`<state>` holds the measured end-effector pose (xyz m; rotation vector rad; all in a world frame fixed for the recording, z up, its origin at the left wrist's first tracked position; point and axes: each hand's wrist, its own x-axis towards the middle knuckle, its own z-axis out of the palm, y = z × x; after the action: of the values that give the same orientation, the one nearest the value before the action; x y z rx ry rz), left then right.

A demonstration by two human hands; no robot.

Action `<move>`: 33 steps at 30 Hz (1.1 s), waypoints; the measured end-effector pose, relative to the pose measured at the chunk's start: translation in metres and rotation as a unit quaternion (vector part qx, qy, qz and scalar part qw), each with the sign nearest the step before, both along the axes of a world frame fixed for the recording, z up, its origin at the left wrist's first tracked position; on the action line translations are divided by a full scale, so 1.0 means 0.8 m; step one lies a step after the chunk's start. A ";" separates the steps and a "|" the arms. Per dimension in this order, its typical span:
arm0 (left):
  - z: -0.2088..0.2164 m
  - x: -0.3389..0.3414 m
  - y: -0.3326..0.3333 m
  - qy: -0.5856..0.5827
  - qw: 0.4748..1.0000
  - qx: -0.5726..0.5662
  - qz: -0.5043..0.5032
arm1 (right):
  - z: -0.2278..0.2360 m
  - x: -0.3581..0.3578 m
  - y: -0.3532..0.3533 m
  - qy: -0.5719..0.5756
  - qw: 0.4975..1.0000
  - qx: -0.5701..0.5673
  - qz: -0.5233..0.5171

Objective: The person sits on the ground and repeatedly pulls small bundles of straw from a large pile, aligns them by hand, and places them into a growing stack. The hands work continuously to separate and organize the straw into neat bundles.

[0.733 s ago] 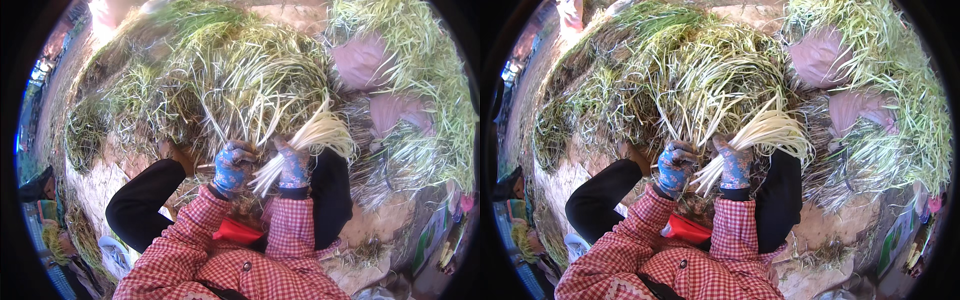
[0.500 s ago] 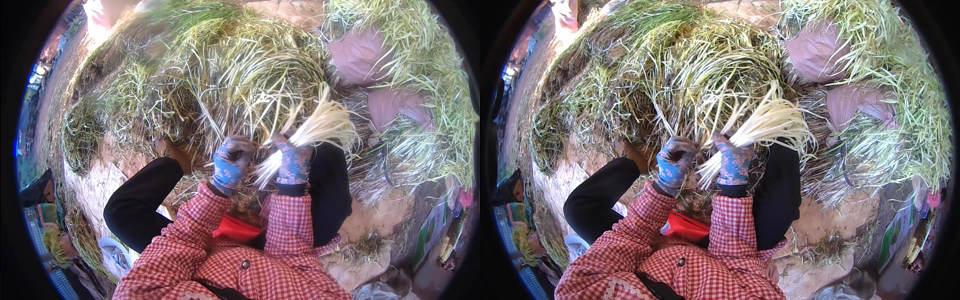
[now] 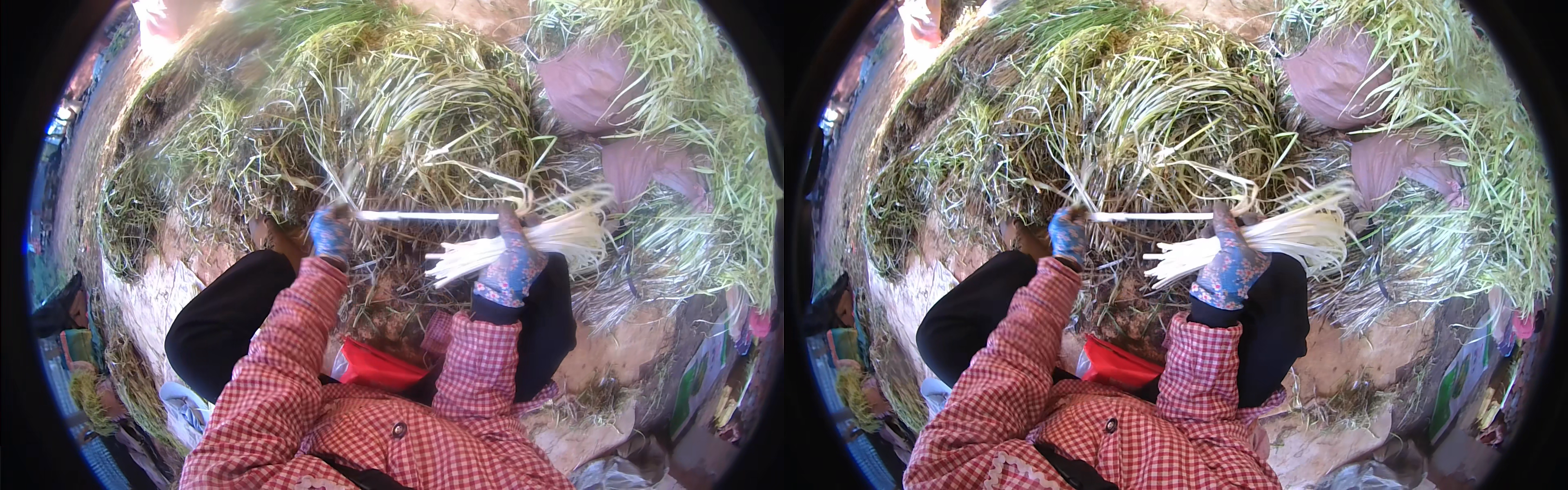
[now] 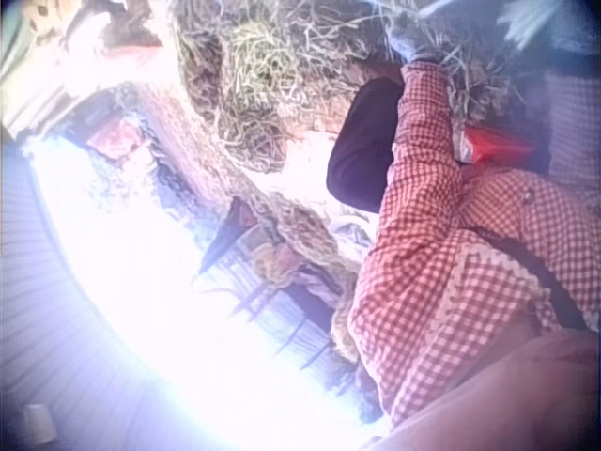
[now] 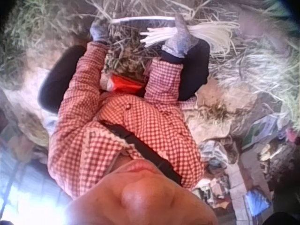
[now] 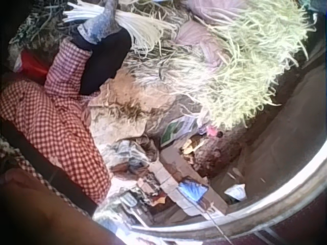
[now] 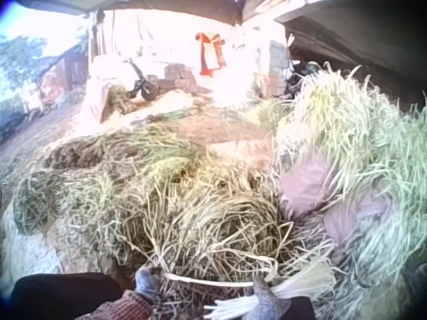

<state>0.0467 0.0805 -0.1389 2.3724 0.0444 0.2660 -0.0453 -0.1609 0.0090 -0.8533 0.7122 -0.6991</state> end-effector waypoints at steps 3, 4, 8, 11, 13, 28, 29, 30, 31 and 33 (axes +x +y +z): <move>-0.023 0.051 0.098 0.074 0.993 0.082 0.033 | 0.014 -0.005 -0.007 -0.040 0.999 0.020 -0.030; -0.018 0.070 0.126 0.143 0.987 0.038 0.059 | 0.020 -0.010 -0.009 -0.050 0.997 0.027 -0.056; 0.043 0.120 0.192 0.197 0.961 0.178 0.075 | 0.043 -0.025 -0.039 -0.214 0.971 0.067 -0.079; 0.100 0.126 0.171 0.264 0.909 0.322 -0.009 | 0.040 -0.027 -0.038 -0.146 0.987 0.053 -0.035; 0.149 0.110 0.136 0.302 0.850 0.410 -0.136 | 0.031 -0.020 -0.028 -0.125 0.990 0.063 -0.023; 0.120 -0.070 -0.071 0.180 0.642 -0.731 -0.146 | -0.022 0.014 0.016 -0.091 0.983 0.065 0.145; 0.125 -0.066 -0.084 0.167 0.721 -0.660 -0.129 | -0.029 0.016 0.021 -0.075 0.986 0.054 0.141; 0.132 -0.062 -0.100 0.147 0.754 -0.620 -0.161 | -0.032 0.016 0.023 -0.053 0.983 0.064 0.161; 0.139 -0.061 -0.114 0.142 0.769 -0.590 -0.201 | -0.036 0.018 0.025 -0.089 0.982 0.036 0.161; 0.151 -0.066 -0.135 0.055 0.861 -0.404 -0.304 | -0.036 0.019 0.025 -0.104 0.978 0.016 0.177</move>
<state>-0.0058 -0.0276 -0.0177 1.4530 -0.4502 -0.1790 -0.0301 -0.1408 -0.0200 -0.8366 0.3683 -0.4459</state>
